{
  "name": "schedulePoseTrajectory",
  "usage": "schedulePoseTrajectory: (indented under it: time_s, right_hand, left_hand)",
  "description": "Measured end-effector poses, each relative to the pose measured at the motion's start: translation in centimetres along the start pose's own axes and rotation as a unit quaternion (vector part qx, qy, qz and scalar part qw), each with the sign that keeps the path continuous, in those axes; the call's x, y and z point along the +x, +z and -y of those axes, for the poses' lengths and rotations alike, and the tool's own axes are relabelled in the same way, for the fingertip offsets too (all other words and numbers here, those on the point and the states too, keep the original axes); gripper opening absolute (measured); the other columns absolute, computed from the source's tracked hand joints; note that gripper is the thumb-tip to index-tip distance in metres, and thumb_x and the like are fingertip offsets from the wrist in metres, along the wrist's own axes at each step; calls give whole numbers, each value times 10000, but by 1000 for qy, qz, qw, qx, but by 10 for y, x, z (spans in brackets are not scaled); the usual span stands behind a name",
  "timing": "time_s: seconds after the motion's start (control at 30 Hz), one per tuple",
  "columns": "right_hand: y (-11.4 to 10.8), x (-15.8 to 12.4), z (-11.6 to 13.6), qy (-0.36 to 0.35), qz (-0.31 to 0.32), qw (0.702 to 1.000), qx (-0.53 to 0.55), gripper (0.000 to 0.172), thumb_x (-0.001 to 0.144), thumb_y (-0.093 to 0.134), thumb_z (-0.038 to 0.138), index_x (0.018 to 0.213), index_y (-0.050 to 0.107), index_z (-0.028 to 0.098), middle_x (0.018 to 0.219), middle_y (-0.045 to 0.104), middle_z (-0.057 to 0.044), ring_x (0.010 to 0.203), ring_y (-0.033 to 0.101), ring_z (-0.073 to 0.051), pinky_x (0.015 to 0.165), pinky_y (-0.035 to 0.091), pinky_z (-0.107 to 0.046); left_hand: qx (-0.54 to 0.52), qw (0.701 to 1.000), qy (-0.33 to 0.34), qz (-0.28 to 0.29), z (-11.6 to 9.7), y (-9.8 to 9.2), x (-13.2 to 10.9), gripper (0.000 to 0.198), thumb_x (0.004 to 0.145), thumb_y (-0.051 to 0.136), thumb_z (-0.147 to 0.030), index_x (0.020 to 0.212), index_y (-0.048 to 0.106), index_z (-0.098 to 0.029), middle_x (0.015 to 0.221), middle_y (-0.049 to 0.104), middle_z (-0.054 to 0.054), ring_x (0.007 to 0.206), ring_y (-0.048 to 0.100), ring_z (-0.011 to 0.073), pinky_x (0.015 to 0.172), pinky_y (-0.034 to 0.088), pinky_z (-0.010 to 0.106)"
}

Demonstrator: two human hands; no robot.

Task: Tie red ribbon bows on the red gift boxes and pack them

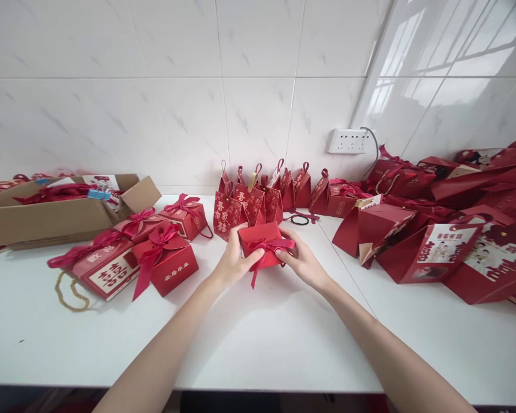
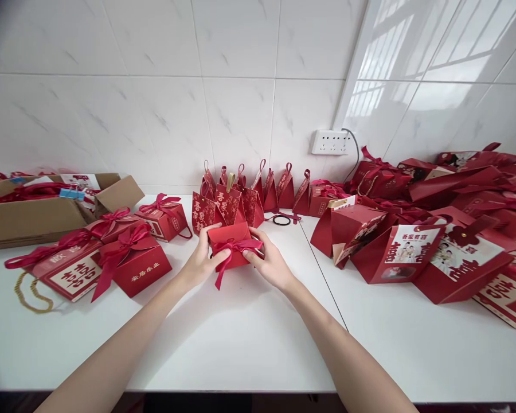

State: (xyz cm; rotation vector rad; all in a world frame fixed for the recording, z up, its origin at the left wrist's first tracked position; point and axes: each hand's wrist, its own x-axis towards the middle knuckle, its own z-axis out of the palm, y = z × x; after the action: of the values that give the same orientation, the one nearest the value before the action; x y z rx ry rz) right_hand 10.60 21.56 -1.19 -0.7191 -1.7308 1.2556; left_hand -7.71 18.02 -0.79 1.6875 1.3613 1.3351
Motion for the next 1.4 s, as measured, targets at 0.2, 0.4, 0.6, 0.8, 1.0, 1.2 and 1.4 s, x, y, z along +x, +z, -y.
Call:
schedulePoseTrajectory:
  time_s: [0.2,0.4,0.6,0.8,1.0,1.2,1.4]
  right_hand:
    - [-6,-1,-2,-28,-69,988,-133,538,834,520,403,1321,353,245,1399,403,-107,1276,402,-264,984,408,-472]
    - [9,-19,23,-150,-180,919,-317,249,853,416,377,701,510,203,657,573,-43,635,560,-176,623,460,-322]
    - [44,-31,28,81,52,956,-277,351,830,501,396,544,404,216,501,560,-6,438,491,-126,509,420,-290]
    - [48,-26,22,144,98,984,-34,314,818,498,442,657,547,177,745,619,-58,574,576,-150,458,487,-277]
    - [34,-21,25,177,198,962,72,303,748,614,457,706,664,161,800,660,-60,795,610,-181,764,505,-331]
    - [21,-16,26,185,235,954,-15,204,801,559,259,686,688,151,737,657,-41,708,577,-141,754,490,-292]
    - [18,-17,23,170,266,947,-66,222,825,531,243,740,713,150,720,648,-29,684,571,-138,730,468,-293]
  left_hand:
    - [31,999,-11,-5,4,2,0,741,695,682,-380,1272,256,-196,1305,455,149,1253,425,295,1058,292,484]
    - [26,999,-31,-35,1,7,-1,742,676,706,-360,1252,265,-206,1300,470,152,1231,451,307,1038,307,500]
    - [1,998,-22,-54,2,9,0,725,652,725,-324,1225,295,-211,1305,465,142,1208,472,290,1034,328,473]
    - [-61,996,-50,-47,-6,12,-3,637,704,675,-346,1193,293,-205,1203,520,120,1137,518,246,994,382,422]
    - [-90,992,-69,-48,-12,14,-3,609,674,699,-322,1133,312,-221,1083,548,62,1033,563,206,931,432,369]
    - [-98,990,-86,-56,-14,14,-3,621,653,719,-284,1125,320,-225,1064,560,45,1012,582,193,930,440,365]
    - [-91,990,-87,-58,-12,15,-2,609,644,734,-277,1105,339,-228,1067,560,49,1014,587,203,921,461,387]
